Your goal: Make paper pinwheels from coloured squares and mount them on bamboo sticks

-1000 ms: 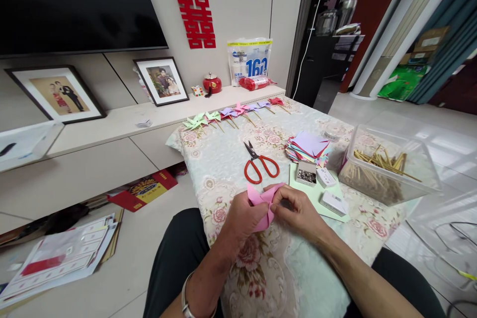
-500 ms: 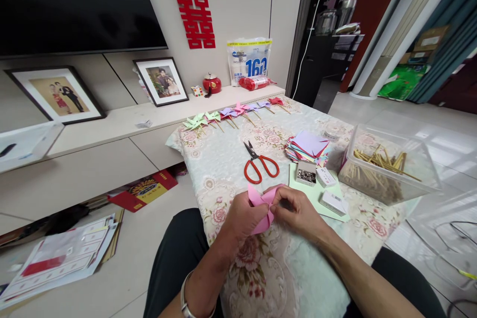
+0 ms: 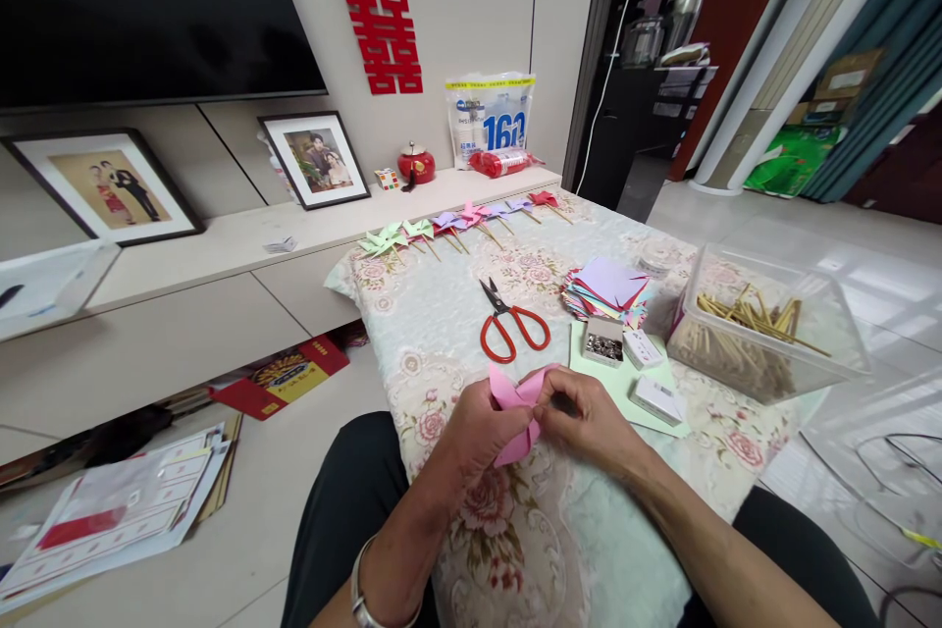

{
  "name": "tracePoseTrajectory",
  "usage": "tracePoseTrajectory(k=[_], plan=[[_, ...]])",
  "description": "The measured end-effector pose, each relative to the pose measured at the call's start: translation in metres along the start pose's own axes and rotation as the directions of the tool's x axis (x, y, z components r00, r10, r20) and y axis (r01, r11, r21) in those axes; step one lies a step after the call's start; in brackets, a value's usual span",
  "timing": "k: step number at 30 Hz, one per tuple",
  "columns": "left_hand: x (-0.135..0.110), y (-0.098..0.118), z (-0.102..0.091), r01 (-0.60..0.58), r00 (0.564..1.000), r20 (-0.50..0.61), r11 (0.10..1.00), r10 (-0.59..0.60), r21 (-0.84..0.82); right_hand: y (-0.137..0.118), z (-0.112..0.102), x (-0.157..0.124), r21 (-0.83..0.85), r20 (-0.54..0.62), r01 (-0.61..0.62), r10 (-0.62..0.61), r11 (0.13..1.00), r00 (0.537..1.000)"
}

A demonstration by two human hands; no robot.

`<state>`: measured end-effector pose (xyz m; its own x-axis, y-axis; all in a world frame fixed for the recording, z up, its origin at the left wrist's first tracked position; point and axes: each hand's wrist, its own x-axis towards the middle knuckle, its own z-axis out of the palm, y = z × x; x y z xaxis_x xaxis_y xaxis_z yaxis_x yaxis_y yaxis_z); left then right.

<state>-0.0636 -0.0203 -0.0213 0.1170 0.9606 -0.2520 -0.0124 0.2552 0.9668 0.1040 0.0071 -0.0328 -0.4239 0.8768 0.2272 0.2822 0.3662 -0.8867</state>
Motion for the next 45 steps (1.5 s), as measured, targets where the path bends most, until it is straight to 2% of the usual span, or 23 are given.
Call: tracePoseTrajectory(k=[5, 12, 16, 19, 21, 23, 25, 27, 28, 30, 32, 34, 37, 39, 41, 45], plan=[[0.002, -0.005, 0.001, 0.020, 0.998, -0.060, 1.000, -0.021, -0.023, 0.000, 0.000, 0.000, -0.009, 0.017, -0.010, 0.010, 1.000, 1.000], [0.001, -0.005, -0.001, 0.017, 0.999, -0.036, 0.976, -0.025, -0.216, -0.006, -0.008, 0.001, 0.070, 0.049, 0.012, -0.015, 0.997, 0.999], [0.000, 0.000, 0.000, 0.033, 0.998, -0.049, 0.955, -0.050, -0.295, -0.006, -0.010, 0.000, 0.089, 0.004, 0.003, -0.003, 0.996, 1.000], [0.004, 0.001, 0.001, 0.036, 0.997, -0.055, 0.926, -0.061, -0.377, -0.001, -0.018, 0.001, 0.115, -0.078, -0.011, 0.020, 0.993, 0.997], [0.010, -0.001, 0.001, 0.025, 0.994, -0.084, 0.896, -0.069, -0.443, 0.004, -0.030, 0.004, 0.137, -0.193, -0.009, 0.036, 0.991, 0.981], [0.018, -0.004, 0.002, 0.006, 0.989, -0.126, 0.865, -0.079, -0.502, 0.012, -0.045, 0.006, 0.171, -0.343, -0.008, 0.067, 0.985, 0.937], [0.025, -0.005, 0.004, -0.014, 0.984, -0.156, 0.836, -0.086, -0.549, 0.019, -0.061, 0.008, 0.188, -0.473, -0.018, 0.106, 0.982, 0.874], [0.030, -0.005, 0.007, -0.030, 0.982, -0.169, 0.819, -0.083, -0.573, 0.024, -0.075, 0.008, 0.116, -0.563, -0.045, 0.103, 0.992, 0.820], [0.032, -0.005, 0.008, -0.037, 0.981, -0.176, 0.811, -0.082, -0.584, 0.027, -0.081, 0.008, 0.038, -0.584, -0.068, 0.077, 0.997, 0.808], [0.033, -0.005, 0.010, -0.050, 0.979, -0.187, 0.798, -0.079, -0.600, 0.030, -0.087, 0.008, -0.176, -0.562, -0.111, -0.008, 0.978, 0.827], [0.033, -0.006, 0.010, -0.060, 0.976, -0.200, 0.790, -0.080, -0.610, 0.032, -0.088, 0.008, -0.418, -0.461, -0.107, -0.109, 0.902, 0.881], [0.032, -0.008, 0.010, -0.065, 0.974, -0.211, 0.786, -0.085, -0.615, 0.033, -0.086, 0.011, -0.647, -0.315, -0.087, -0.162, 0.757, 0.935], [0.031, -0.010, 0.009, -0.071, 0.973, -0.215, 0.782, -0.082, -0.620, 0.031, -0.081, 0.016, -0.873, -0.182, -0.121, -0.085, 0.473, 0.980], [0.031, -0.011, 0.008, -0.080, 0.974, -0.214, 0.777, -0.072, -0.625, 0.029, -0.079, 0.019, -0.927, -0.165, -0.151, -0.013, 0.343, 0.986], [0.030, -0.012, 0.008, -0.091, 0.975, -0.215, 0.772, -0.060, -0.629, 0.028, -0.078, 0.021, -0.947, -0.153, -0.155, 0.032, 0.281, 0.988], [0.029, -0.014, 0.007, -0.097, 0.977, -0.210, 0.770, -0.048, -0.631, 0.025, -0.079, 0.021, -0.954, -0.181, -0.193, 0.073, 0.228, 0.981]])
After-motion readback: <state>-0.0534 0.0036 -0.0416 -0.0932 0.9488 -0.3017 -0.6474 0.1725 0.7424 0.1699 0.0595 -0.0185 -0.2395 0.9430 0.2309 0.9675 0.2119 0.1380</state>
